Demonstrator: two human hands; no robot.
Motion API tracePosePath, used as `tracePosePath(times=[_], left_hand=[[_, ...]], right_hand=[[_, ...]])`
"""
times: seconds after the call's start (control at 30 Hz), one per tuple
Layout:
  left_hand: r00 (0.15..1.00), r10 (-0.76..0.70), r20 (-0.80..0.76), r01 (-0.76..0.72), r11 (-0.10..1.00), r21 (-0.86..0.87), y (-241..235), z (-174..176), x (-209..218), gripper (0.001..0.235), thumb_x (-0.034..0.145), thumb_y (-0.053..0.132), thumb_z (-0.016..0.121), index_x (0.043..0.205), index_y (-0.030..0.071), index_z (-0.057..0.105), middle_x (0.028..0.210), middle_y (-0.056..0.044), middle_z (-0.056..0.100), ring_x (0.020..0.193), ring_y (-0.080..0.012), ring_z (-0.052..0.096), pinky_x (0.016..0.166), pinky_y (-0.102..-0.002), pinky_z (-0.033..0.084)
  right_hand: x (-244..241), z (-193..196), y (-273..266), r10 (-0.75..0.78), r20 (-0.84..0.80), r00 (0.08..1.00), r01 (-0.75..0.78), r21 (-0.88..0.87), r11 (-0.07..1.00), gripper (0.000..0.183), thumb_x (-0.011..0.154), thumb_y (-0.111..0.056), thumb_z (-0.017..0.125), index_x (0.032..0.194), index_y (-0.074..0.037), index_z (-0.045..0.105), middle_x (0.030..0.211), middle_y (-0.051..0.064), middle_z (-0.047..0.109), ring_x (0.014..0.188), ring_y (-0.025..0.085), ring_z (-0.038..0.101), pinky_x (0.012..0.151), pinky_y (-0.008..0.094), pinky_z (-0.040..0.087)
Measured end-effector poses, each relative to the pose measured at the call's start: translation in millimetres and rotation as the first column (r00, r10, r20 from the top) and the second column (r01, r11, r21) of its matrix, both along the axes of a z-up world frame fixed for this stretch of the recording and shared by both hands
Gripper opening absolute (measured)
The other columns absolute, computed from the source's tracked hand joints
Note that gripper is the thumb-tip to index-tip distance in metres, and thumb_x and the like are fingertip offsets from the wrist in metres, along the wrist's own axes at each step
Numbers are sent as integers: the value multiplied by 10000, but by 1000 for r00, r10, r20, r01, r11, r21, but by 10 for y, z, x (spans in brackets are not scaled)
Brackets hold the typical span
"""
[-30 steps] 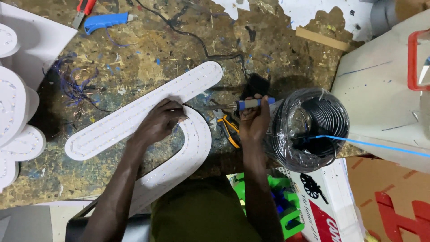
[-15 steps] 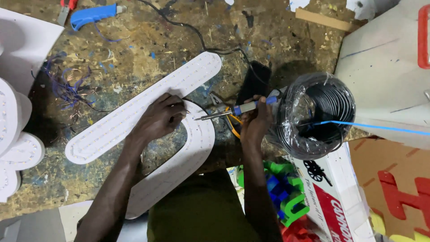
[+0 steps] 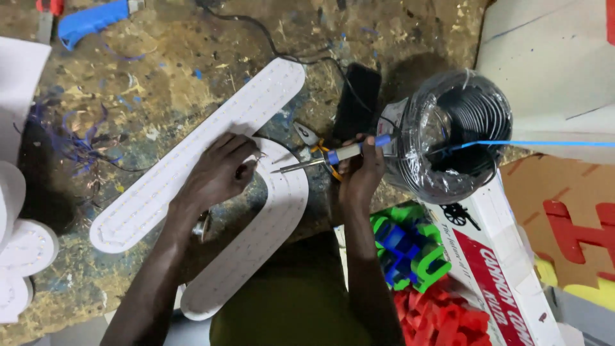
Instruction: Soldering electrical wires to an LED strip on a letter-shaped sign component at a workbench.
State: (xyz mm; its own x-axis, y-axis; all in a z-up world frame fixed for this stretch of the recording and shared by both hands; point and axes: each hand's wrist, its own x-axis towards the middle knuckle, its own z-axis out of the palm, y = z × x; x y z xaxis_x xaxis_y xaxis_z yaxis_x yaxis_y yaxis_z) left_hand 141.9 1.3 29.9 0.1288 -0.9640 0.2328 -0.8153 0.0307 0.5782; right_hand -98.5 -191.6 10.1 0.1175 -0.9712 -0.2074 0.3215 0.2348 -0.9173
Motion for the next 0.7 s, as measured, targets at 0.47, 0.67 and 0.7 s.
tracePosePath(times=[0.47, 0.67, 0.7], left_hand=[[995, 103, 9, -102, 995, -21, 2, 451, -252, 93, 1018, 25, 783, 1083, -41, 783, 1004, -199, 724, 1021, -381, 687, 1055, -515, 528], [996, 18, -89, -18, 1000, -4, 6, -142, -20, 93, 1037, 70, 749, 1105, 85, 811, 1120, -95, 712, 1130, -370, 674, 1042, -506, 543], [996, 19, -91, -19, 1000, -1, -1, -142, -2, 93, 1037, 70, 749, 1105, 85, 811, 1120, -95, 712, 1130, -370, 674, 1042, -506, 543]], right_hand=[[-40, -36, -255, 111, -26, 994, -112, -65, 992, 346, 1190, -404, 622, 1198, -65, 693, 921, 178, 781, 512, 150, 645, 447, 264, 543], [-17, 37, -238, 153, -25, 988, -154, -74, 985, 336, 1215, -376, 578, 1224, -52, 668, 963, 170, 763, 563, 142, 658, 502, 268, 568], [-21, 21, -220, 154, -26, 988, -155, -70, 985, 336, 1215, -376, 578, 1224, -52, 668, 963, 170, 763, 563, 142, 658, 502, 268, 568]])
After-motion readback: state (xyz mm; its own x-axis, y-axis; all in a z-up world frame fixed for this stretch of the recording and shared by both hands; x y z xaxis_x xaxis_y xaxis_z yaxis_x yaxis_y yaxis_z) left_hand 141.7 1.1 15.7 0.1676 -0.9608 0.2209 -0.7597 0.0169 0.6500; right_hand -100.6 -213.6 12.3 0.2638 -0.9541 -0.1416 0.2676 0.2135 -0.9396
